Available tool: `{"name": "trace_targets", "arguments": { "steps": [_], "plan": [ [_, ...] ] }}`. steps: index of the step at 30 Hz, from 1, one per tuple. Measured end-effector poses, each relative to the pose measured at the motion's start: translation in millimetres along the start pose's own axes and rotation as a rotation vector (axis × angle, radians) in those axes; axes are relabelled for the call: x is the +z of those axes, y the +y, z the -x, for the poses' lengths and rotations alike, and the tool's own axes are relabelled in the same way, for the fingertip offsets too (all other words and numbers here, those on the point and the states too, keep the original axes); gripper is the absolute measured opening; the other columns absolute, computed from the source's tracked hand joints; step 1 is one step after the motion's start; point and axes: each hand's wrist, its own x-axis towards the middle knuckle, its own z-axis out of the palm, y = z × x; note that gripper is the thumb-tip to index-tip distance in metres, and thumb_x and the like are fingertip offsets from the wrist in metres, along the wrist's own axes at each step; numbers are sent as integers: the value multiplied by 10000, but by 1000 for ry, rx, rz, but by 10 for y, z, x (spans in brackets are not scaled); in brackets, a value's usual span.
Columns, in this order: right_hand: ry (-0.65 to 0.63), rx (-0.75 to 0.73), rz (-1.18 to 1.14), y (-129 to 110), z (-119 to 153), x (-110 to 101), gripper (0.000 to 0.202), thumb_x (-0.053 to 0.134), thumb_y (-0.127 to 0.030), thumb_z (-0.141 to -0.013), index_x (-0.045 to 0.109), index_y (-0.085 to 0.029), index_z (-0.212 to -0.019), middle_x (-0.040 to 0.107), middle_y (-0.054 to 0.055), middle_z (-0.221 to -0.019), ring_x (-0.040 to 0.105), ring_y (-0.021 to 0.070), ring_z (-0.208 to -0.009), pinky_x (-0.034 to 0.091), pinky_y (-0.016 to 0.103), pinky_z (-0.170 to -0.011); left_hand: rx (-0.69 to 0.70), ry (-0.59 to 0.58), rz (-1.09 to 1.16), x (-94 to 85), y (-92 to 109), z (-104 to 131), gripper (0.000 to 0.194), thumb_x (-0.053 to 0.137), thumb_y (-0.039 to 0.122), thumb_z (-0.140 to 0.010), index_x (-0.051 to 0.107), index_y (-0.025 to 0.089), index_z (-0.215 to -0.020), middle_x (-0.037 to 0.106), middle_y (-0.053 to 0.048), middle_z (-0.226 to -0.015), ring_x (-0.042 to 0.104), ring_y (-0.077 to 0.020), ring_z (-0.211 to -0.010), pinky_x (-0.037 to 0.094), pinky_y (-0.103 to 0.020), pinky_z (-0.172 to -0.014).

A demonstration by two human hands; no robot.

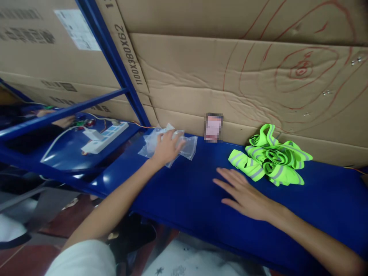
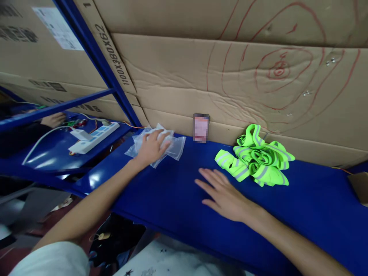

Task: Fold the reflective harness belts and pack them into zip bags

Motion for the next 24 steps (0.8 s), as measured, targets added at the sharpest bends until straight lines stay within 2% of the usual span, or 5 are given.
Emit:
{"name": "trace_targets", "arguments": {
  "steps": [3,7,12,16,24],
  "plan": [
    [181,162,134,356,646,-295,496,559,-299,-1051,498,-289,-1543,446,111,-1628,446,307,-1490,400,532,-1198,69,-87,27,153,43,167,546,402,576,-1050,529,328,-1520,481,-110,-1626,409,-374,-1514,239,-685,-1214],
    [345,363,297,760,1065,-470,383,553,-355,-1051,591,-250,-1418,622,120,-1433,577,330,-1325,446,509,-1079,52,12,40,-23,180,107,577,281,451,-1094,475,161,-1554,404,-241,-1643,351,-427,-1535,117,-773,-1196],
    [241,561,465,893,1105,-298,420,466,-440,-1085,624,-184,-1378,676,133,-1320,619,332,-1206,483,459,-937,301,7,129,-347,866,140,476,277,339,-1106,609,154,-1393,682,-167,-1331,624,-313,-1255,393,-535,-1116],
    [172,577,576,820,1088,-176,499,501,-515,-1064,589,-215,-1453,636,140,-1382,588,339,-1226,457,470,-945,552,-123,209,-121,1410,428,399,433,387,-1084,607,223,-1403,669,-114,-1370,650,-280,-1227,447,-473,-1059],
    [171,537,563,769,1007,-121,697,527,-582,-1033,417,-190,-1599,492,193,-1582,508,393,-1377,356,568,-1099,600,-273,321,155,1375,527,331,461,362,-1086,646,220,-1321,655,-96,-1392,623,-244,-1301,429,-463,-1090]
  ]
}}
